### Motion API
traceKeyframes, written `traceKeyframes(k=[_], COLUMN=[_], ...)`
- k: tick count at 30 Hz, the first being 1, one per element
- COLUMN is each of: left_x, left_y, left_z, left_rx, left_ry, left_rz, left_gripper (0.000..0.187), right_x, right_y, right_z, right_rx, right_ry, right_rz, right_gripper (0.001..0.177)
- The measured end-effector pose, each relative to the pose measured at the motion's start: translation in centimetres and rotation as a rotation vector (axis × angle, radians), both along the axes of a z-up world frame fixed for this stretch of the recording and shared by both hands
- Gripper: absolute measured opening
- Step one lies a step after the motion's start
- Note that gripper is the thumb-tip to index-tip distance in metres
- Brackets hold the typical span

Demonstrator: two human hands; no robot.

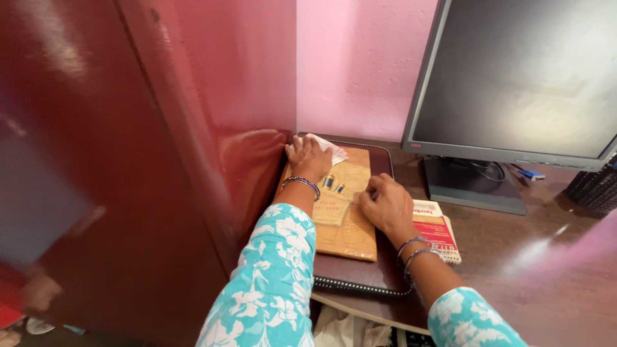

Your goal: The person wipes a computer desk, monitor base, keyboard tray, and chair using a white cloth. They move a notebook and notepad aside to access the surface, then wipe the chair seat and backrest. The workspace includes a monitor, keyboard, and stationery items.

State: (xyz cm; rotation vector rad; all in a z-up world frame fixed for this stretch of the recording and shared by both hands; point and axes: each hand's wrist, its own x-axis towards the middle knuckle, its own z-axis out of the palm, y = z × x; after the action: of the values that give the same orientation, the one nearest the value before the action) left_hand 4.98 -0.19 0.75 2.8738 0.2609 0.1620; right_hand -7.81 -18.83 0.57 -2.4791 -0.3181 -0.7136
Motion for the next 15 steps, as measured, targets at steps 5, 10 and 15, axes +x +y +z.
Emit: traceKeyframes(k=[5, 10, 15], left_x=[1.5, 1.7, 2.2], left_y=[-0.5, -2.6, -6.1], left_z=[0.9, 1.2, 0.9], left_rx=[0.046, 0.073, 0.089], left_ry=[0.011, 0.064, 0.095], left_rz=[-0.011, -0.053, -0.204], left_gripper=[0.072, 0.069, 0.066], right_x=[0.0, 0.0, 0.3], right_y=[0.5, 0.8, 0.4], right_z=[-0.3, -0.3, -0.8], right_rx=[0.038, 0.07, 0.109], right_ry=[0.035, 0.039, 0.028], right_rz=[-0.032, -0.058, -0.103], right_gripper=[0.018, 0.017, 0.021])
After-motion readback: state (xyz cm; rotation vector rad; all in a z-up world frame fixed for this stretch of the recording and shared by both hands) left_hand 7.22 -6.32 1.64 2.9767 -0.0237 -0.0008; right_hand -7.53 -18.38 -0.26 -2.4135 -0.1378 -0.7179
